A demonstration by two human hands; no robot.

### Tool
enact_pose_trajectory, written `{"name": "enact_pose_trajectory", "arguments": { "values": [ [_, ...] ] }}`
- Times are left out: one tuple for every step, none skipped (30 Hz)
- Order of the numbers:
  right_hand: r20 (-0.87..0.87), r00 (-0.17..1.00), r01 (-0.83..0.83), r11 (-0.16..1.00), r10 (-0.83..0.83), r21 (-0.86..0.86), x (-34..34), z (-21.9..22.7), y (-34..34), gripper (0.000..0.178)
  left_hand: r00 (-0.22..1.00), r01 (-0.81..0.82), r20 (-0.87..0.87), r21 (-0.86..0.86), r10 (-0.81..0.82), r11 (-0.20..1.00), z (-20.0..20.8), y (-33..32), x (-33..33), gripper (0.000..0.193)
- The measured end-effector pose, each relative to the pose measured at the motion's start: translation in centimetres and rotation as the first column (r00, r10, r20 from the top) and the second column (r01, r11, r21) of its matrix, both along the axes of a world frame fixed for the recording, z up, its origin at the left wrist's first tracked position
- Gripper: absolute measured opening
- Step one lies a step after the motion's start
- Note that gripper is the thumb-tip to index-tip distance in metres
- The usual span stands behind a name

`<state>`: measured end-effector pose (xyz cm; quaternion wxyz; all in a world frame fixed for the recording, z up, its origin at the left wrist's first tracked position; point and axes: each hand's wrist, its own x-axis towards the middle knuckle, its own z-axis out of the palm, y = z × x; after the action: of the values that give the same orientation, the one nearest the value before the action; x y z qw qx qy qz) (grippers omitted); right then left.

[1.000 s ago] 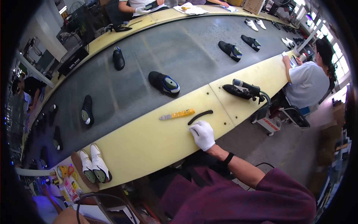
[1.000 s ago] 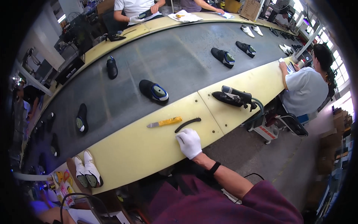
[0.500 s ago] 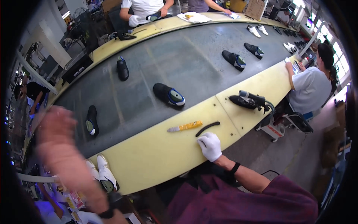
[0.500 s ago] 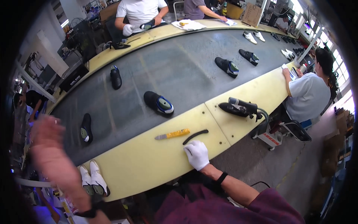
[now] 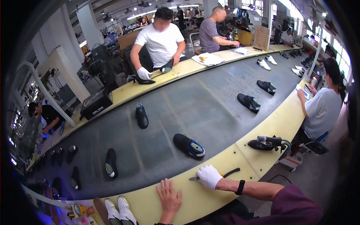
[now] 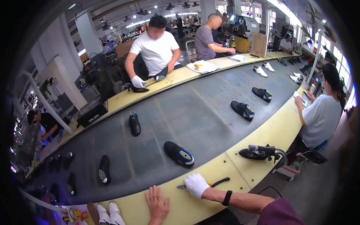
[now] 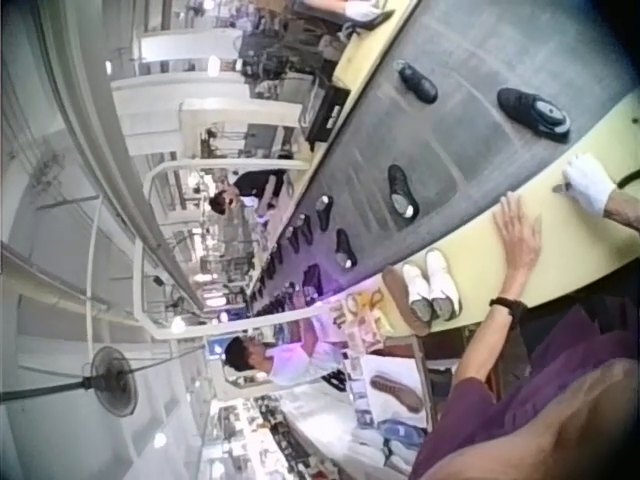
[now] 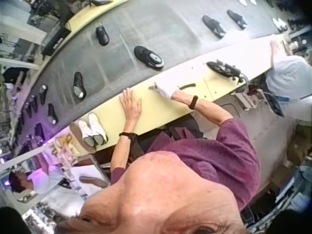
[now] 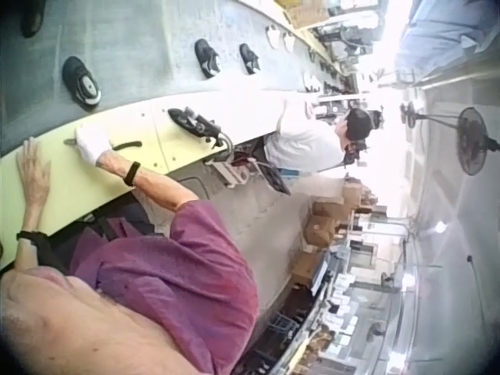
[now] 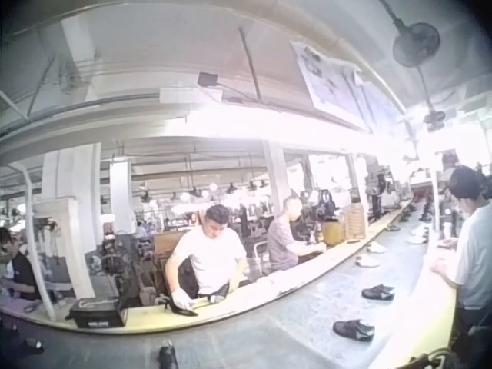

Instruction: Manually assemble shoe components on a conveyor belt by inserting insoles and preparing footwear for further processing.

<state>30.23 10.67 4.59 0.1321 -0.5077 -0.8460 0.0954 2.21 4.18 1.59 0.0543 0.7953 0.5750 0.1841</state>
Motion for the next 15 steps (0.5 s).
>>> {"name": "enact_pose_trajectory", "arguments": {
  "values": [
    [0.018,1.000,-0.022,0.996,0.023,-0.083,-0.1,0.0,0.5,0.018,1.000,-0.001,-0.002,-0.005,0.001,1.000,-0.1,0.1,0.1,0.076],
    [0.000,1.000,-0.023,0.998,0.023,-0.053,-0.1,-0.2,0.9,0.017,1.000,-0.005,-0.006,0.000,0.005,1.000,-0.3,0.3,0.2,0.075],
    [-0.008,1.000,-0.026,0.999,0.025,-0.046,0.0,-0.1,1.1,0.017,1.000,-0.007,-0.014,0.007,0.007,1.000,-0.2,0.3,0.2,0.075],
    [0.010,0.999,-0.037,0.995,0.038,-0.088,0.1,0.0,1.3,0.018,1.000,-0.009,-0.001,0.022,0.009,1.000,-0.2,0.3,0.3,0.075],
    [0.029,0.998,-0.047,0.990,0.051,-0.131,0.1,0.0,1.4,0.020,1.000,-0.009,0.012,0.035,0.009,0.999,0.0,0.4,0.2,0.075],
    [0.023,0.999,-0.043,0.990,0.046,-0.135,0.3,-0.3,1.3,0.020,1.000,-0.004,0.006,0.030,0.004,1.000,0.1,0.5,0.3,0.075],
    [0.043,0.998,-0.043,0.995,0.047,-0.093,0.5,-0.6,1.4,0.020,1.000,-0.005,0.000,0.042,0.005,0.999,0.3,0.7,0.4,0.074],
    [0.064,0.997,-0.043,0.998,0.047,-0.052,0.8,-0.8,1.4,0.022,1.000,-0.004,-0.005,0.054,0.004,0.999,0.4,0.8,0.6,0.073],
    [0.061,0.997,-0.041,0.998,0.045,-0.053,1.4,-0.5,1.8,0.022,1.000,-0.002,-0.008,0.053,0.002,0.999,0.2,1.0,0.8,0.073],
    [-0.027,0.998,0.054,0.987,-0.059,-0.149,2.2,0.2,2.4,0.022,1.000,-0.004,-0.002,0.056,0.004,0.998,0.0,1.1,0.7,0.073],
    [-0.104,0.980,0.139,0.958,-0.169,-0.249,3.1,0.9,2.8,0.023,1.000,-0.006,0.004,0.060,0.006,0.998,-0.1,1.0,0.5,0.073],
    [-0.220,0.950,0.194,0.970,-0.223,-0.146,4.8,1.5,3.1,0.022,1.000,-0.006,0.001,0.069,0.006,0.998,-0.1,1.2,0.5,0.073],
    [-0.335,0.904,0.264,0.963,-0.265,-0.049,7.3,2.0,2.8,0.021,1.000,-0.002,-0.004,0.067,0.002,0.998,-0.2,1.1,0.7,0.073],
    [-0.307,0.890,0.333,0.941,-0.337,-0.065,8.8,3.6,2.3,0.020,1.000,-0.016,-0.012,0.065,0.017,0.998,-0.3,0.8,0.6,0.074],
    [-0.276,0.868,0.409,0.910,-0.413,-0.074,10.5,5.0,1.5,0.020,1.000,-0.020,-0.010,0.074,0.021,0.997,-0.5,0.7,0.4,0.074]
  ]
}}
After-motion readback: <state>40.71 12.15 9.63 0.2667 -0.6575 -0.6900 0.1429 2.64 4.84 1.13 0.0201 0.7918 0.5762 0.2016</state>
